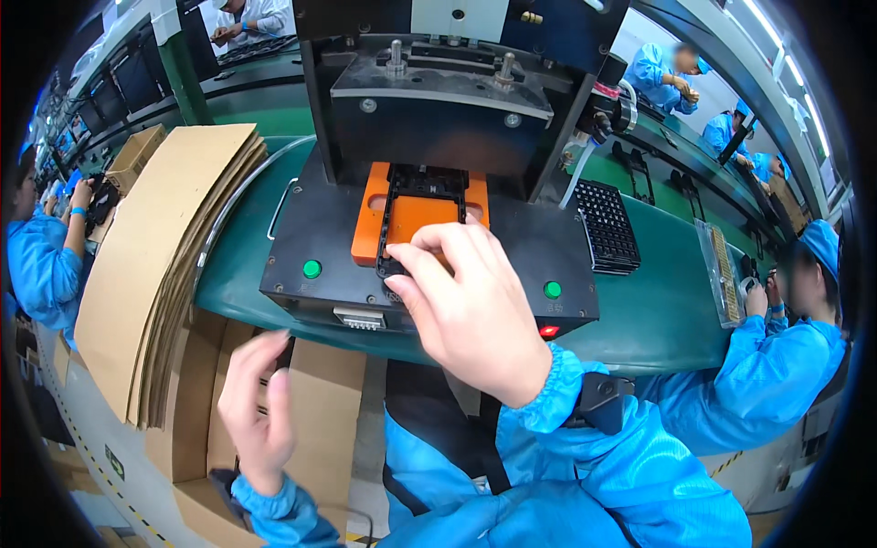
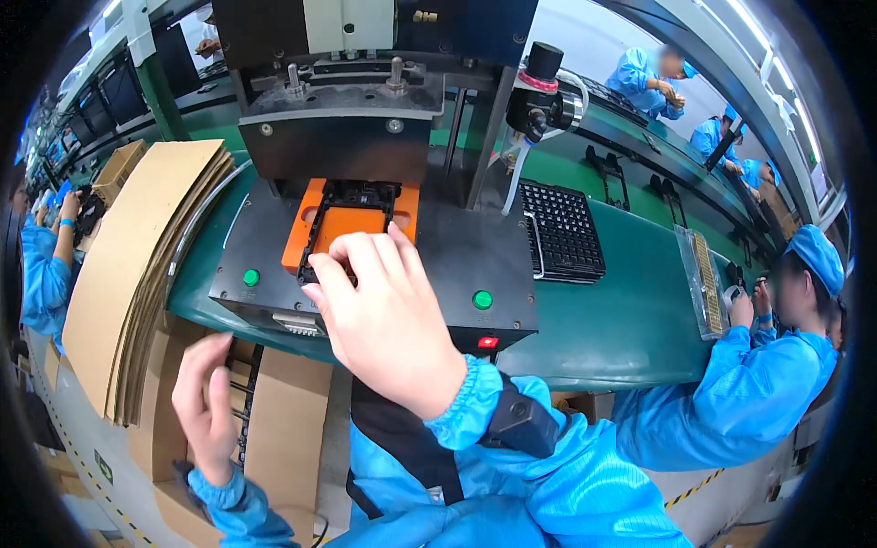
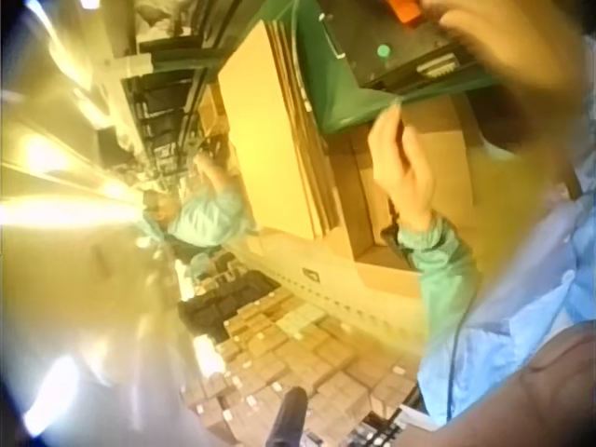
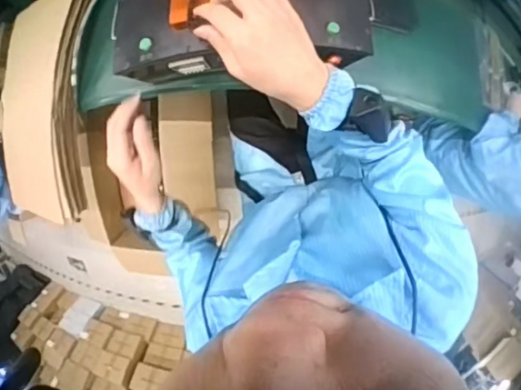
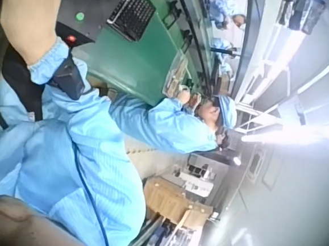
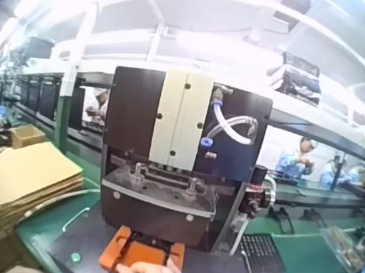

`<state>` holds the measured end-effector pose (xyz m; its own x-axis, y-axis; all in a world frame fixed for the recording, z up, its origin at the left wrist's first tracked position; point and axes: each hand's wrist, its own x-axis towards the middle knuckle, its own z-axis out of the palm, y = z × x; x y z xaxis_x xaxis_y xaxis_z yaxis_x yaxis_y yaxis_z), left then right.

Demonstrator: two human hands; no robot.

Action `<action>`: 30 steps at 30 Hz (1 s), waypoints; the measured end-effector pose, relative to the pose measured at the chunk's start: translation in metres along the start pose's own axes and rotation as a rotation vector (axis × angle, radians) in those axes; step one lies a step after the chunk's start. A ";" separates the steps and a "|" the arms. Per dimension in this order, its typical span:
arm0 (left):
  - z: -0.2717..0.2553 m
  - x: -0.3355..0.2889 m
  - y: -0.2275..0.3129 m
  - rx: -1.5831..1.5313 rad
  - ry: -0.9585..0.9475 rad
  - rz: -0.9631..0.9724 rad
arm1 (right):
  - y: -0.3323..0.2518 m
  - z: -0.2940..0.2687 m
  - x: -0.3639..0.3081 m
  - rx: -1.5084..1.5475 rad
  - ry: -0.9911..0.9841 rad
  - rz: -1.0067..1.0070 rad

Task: Assembling components and placing them into a black plastic electronic housing at a factory workstation.

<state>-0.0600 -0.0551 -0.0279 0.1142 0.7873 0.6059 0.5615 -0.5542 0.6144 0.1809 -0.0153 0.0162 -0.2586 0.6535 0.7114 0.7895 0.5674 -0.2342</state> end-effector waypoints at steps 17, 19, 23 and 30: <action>0.063 0.118 0.034 0.371 -0.385 0.358 | 0.037 -0.019 -0.007 -0.167 -0.166 0.084; 0.065 0.121 0.031 0.322 -0.437 0.318 | 0.044 -0.017 -0.010 -0.116 -0.187 0.077; 0.052 0.082 0.023 0.478 -0.293 0.114 | 0.048 -0.053 -0.035 -0.096 -0.142 0.128; 0.044 0.055 0.015 0.596 -0.243 0.166 | 0.096 -0.102 -0.078 -0.030 -0.131 0.013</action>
<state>-0.0090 -0.0083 -0.0075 0.3807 0.7818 0.4939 0.8698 -0.4840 0.0957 0.3340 -0.0628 0.0060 -0.3169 0.7217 0.6154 0.8089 0.5444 -0.2219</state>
